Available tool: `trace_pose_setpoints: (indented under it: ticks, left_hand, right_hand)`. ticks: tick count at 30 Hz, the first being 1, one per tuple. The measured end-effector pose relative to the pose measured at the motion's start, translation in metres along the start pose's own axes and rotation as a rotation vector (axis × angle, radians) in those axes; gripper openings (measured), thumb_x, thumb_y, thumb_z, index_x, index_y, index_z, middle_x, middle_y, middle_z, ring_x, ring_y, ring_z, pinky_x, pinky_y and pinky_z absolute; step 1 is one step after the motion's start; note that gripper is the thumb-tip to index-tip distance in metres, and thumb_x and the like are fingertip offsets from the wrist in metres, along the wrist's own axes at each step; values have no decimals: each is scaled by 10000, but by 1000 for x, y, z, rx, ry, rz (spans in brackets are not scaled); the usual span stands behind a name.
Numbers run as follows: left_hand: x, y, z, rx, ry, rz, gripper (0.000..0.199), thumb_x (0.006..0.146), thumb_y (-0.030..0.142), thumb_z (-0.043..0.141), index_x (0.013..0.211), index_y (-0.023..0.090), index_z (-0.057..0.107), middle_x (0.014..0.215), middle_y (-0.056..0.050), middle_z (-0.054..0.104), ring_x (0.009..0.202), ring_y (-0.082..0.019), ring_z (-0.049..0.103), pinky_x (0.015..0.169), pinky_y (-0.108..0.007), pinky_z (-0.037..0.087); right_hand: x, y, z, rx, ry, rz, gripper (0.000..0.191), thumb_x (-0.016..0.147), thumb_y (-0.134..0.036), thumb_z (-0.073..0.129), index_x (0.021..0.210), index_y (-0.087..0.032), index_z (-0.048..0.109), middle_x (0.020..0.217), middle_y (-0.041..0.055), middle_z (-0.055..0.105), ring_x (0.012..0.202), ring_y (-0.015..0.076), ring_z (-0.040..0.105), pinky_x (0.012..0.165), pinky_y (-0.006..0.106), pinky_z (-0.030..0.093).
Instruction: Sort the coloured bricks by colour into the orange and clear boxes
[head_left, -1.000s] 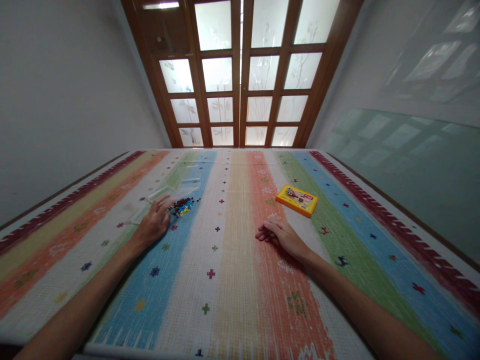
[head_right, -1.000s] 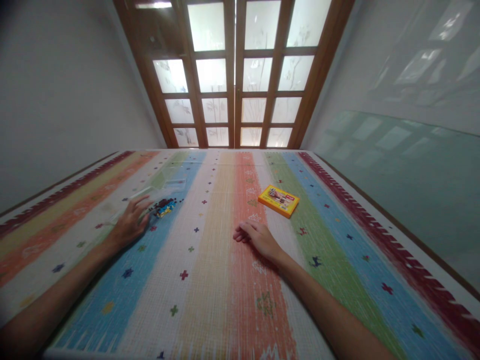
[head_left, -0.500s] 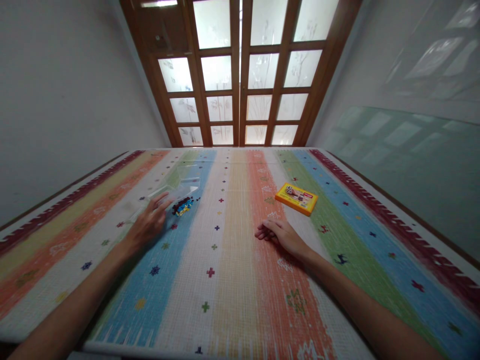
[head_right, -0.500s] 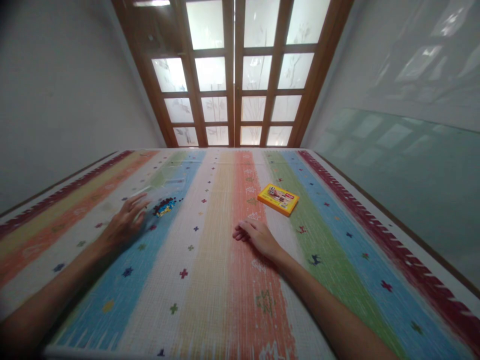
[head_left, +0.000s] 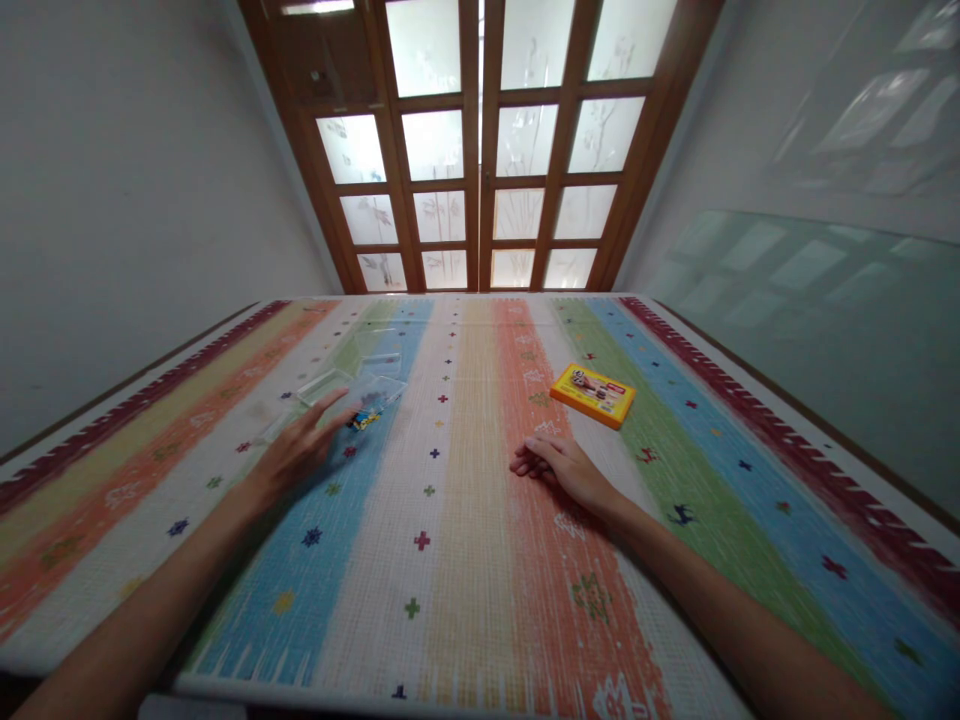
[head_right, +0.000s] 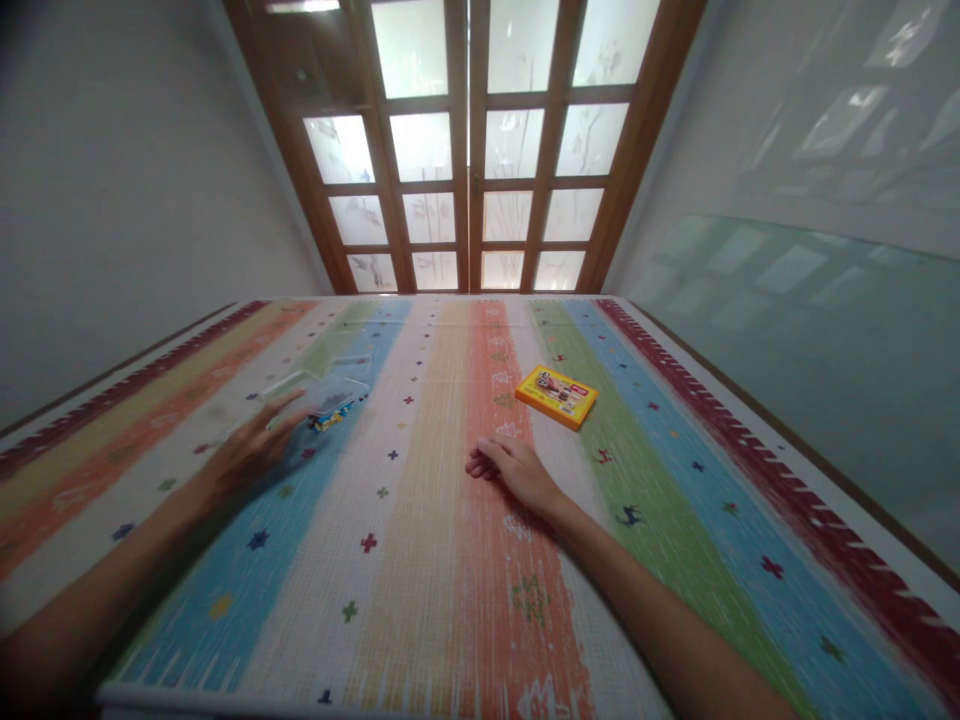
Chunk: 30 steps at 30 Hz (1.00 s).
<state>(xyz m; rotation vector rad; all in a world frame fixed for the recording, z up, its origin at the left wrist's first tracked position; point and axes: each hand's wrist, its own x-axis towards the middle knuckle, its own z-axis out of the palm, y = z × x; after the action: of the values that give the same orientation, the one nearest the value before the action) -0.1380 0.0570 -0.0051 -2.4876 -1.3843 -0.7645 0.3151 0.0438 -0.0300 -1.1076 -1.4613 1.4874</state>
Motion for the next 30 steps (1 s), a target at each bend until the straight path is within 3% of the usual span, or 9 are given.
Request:
trace_pose_setpoints:
  ticks: [5, 7, 10, 13, 16, 20, 24, 27, 30]
  left_hand:
    - [4, 2, -3, -65, 98, -44, 409, 962, 194, 540, 1342, 316, 630, 1479, -102, 601, 1326, -314, 647, 1073, -528, 601]
    - [9, 5, -5, -131, 178, -124, 451, 948, 238, 602, 1396, 290, 578, 1508, -146, 553, 1321, -331, 651, 1066, -565, 597]
    - [24, 15, -8, -413, 242, -313, 567, 898, 321, 690, 1433, 248, 517, 1510, -183, 530, 1231, -322, 712, 1015, -571, 620]
    - [47, 31, -7, -715, 176, -452, 633, 820, 389, 774, 1386, 231, 540, 1439, -163, 615, 1218, -316, 721, 1002, -543, 627]
    - [72, 48, 1, -869, 66, -518, 622, 757, 415, 812, 1306, 205, 610, 1390, -154, 665, 1215, -332, 726, 982, -516, 622]
    - [101, 66, 27, -877, -90, -558, 537, 754, 349, 752, 1258, 185, 665, 1117, -123, 789, 1036, -289, 786, 898, -438, 621]
    - [120, 71, 55, -794, -158, -573, 339, 750, 260, 690, 1077, 183, 731, 808, -72, 774, 795, -270, 775, 768, -420, 613]
    - [126, 72, 64, -680, -112, -578, 241, 721, 188, 661, 950, 195, 736, 806, -91, 760, 942, -331, 753, 928, -519, 563]
    - [124, 76, 65, -606, -45, -565, 224, 701, 146, 644, 904, 194, 726, 1099, -170, 770, 1289, -386, 621, 1138, -567, 414]
  right_hand:
    - [0, 1, 0, -1, 11, 0, 540, 837, -725, 674, 829, -187, 720, 846, 120, 791, 768, 216, 725, 769, 372, 546]
    - [0, 1, 0, -2, 6, -1, 536, 839, -723, 675, 831, -189, 723, 850, 118, 793, 769, 214, 724, 769, 371, 546]
    - [1, 0, 0, -8, 0, -4, 526, 845, -716, 674, 832, -192, 723, 851, 115, 792, 767, 213, 721, 765, 370, 544]
    - [1, 0, 0, -13, 0, -8, 523, 846, -712, 673, 828, -191, 720, 853, 118, 791, 766, 212, 721, 759, 366, 542]
    - [1, 0, 0, -15, -4, -8, 510, 850, -702, 669, 834, -195, 718, 847, 115, 787, 769, 216, 723, 760, 369, 543]
    - [0, -1, 1, -23, 3, -11, 482, 859, -677, 666, 824, -199, 711, 848, 113, 781, 774, 220, 720, 768, 375, 540]
    - [-1, -2, 3, -21, 6, -24, 483, 855, -683, 667, 812, -204, 705, 847, 108, 781, 777, 216, 717, 781, 376, 540]
    - [-2, -4, 4, -17, 3, -19, 488, 840, -694, 674, 817, -208, 703, 846, 103, 784, 779, 214, 718, 788, 377, 540]
    - [-2, -6, 4, -16, 3, -10, 484, 827, -691, 683, 807, -208, 700, 844, 102, 784, 778, 211, 718, 791, 377, 541]
